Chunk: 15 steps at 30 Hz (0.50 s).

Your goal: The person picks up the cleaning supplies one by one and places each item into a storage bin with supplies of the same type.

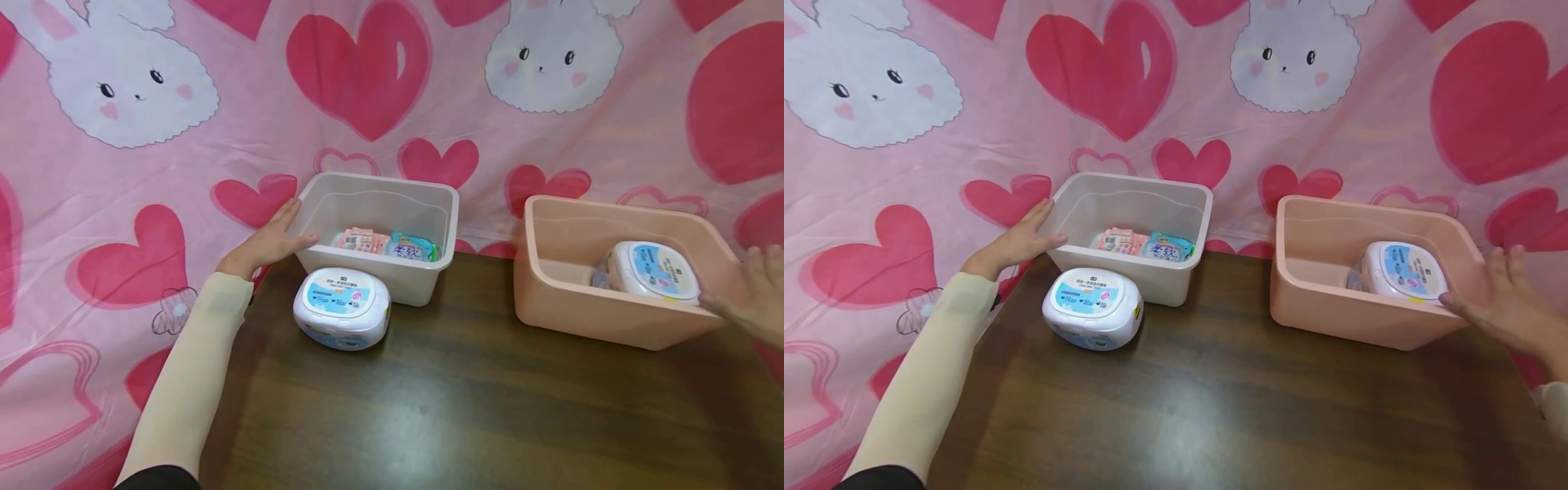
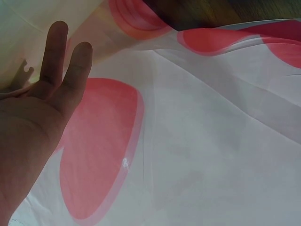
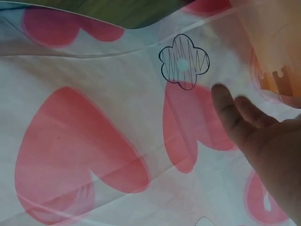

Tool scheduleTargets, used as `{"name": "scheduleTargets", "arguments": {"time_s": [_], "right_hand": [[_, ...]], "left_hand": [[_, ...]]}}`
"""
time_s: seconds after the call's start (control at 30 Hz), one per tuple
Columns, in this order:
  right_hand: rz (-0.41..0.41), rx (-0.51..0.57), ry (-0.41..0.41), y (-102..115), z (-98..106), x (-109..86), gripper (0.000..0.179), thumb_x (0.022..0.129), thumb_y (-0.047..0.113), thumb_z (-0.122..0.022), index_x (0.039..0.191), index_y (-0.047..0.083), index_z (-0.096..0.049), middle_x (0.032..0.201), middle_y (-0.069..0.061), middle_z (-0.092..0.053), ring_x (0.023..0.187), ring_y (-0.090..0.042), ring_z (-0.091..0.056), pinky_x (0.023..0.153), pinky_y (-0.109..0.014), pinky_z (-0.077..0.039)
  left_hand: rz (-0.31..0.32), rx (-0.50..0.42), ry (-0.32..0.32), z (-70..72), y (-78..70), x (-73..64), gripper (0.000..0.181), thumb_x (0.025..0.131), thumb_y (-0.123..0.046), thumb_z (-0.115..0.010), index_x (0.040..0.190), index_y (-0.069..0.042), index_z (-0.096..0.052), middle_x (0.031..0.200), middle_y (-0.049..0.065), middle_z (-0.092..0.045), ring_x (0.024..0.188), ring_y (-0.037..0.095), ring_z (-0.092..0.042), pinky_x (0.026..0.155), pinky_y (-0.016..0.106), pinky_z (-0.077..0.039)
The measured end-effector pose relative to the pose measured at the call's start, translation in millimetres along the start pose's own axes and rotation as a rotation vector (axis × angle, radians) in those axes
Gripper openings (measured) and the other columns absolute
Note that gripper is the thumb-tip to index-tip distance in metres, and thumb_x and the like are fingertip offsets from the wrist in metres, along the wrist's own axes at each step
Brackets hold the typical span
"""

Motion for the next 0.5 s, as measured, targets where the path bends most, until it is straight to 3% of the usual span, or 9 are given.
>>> {"name": "scheduleTargets", "arguments": {"time_s": [0.03, 0.17, 0.2, 0.27, 0.37, 0.5], "right_hand": [[0.02, -0.007, -0.013, -1.0, 0.0, 1.0, 0.103, 0.098, 0.06, -0.048, 0.151, -0.016, -0.005, 0.153, -0.044, 0.002, 0.145, -0.056, 0.004, 0.116, -0.065, 0.001], [0.066, -0.001, 0.01, -3.8, -1.2, 3.3, 0.1, 0.099, 0.057, -0.047, 0.146, -0.023, -0.009, 0.145, -0.048, -0.007, 0.14, -0.06, -0.005, 0.116, -0.066, -0.003], [0.067, 0.008, 0.03, -4.1, -1.4, 3.6, 0.1, 0.099, 0.056, -0.047, 0.146, -0.024, -0.008, 0.147, -0.048, -0.006, 0.141, -0.061, -0.003, 0.116, -0.065, -0.002], [0.032, 0.038, 0.104, -4.9, -2.3, 2.7, 0.105, 0.1, 0.054, -0.046, 0.145, -0.024, 0.008, 0.151, -0.047, 0.011, 0.144, -0.056, 0.013, 0.117, -0.059, 0.01], [-0.008, 0.059, 0.173, -6.5, -3.1, 3.1, 0.107, 0.101, 0.055, -0.044, 0.144, -0.021, 0.018, 0.146, -0.046, 0.023, 0.141, -0.052, 0.023, 0.116, -0.054, 0.016], [-0.031, 0.051, 0.211, -8.5, -4.8, 4.9, 0.106, 0.101, 0.056, -0.043, 0.144, -0.019, 0.019, 0.147, -0.044, 0.022, 0.141, -0.053, 0.023, 0.115, -0.056, 0.015]], "left_hand": [[-0.005, 0.005, -0.001, 0.3, -0.8, 0.2, 0.107, 0.09, -0.059, -0.066, 0.164, -0.017, 0.0, 0.169, 0.008, 0.002, 0.152, 0.033, -0.005, 0.115, 0.066, -0.019], [-0.015, 0.015, -0.002, 1.2, -3.2, 0.2, 0.106, 0.091, -0.058, -0.065, 0.164, -0.016, -0.001, 0.169, 0.008, 0.002, 0.153, 0.032, -0.005, 0.116, 0.064, -0.018], [-0.014, 0.02, -0.001, 1.3, -3.8, -0.2, 0.106, 0.091, -0.059, -0.065, 0.164, -0.015, -0.001, 0.169, 0.008, 0.002, 0.153, 0.033, -0.005, 0.116, 0.064, -0.017], [-0.004, 0.022, 0.005, 1.3, -3.8, -1.0, 0.106, 0.091, -0.059, -0.065, 0.164, -0.016, 0.0, 0.169, 0.009, 0.002, 0.153, 0.033, -0.004, 0.116, 0.066, -0.018], [0.006, 0.028, 0.009, 1.1, -3.5, -1.8, 0.106, 0.091, -0.06, -0.064, 0.164, -0.017, 0.0, 0.169, 0.009, 0.002, 0.153, 0.034, -0.004, 0.115, 0.066, -0.018], [0.014, 0.022, -0.006, -0.1, -2.8, -2.1, 0.107, 0.09, -0.062, -0.064, 0.164, -0.018, 0.0, 0.169, 0.007, 0.002, 0.152, 0.034, -0.006, 0.114, 0.067, -0.02]]}}
Point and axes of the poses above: each hand's wrist, its own x-axis towards the middle knuckle, its own z-axis out of the back of the hand, y = z × x, the point moved 3 cm from there along x, towards the middle knuckle
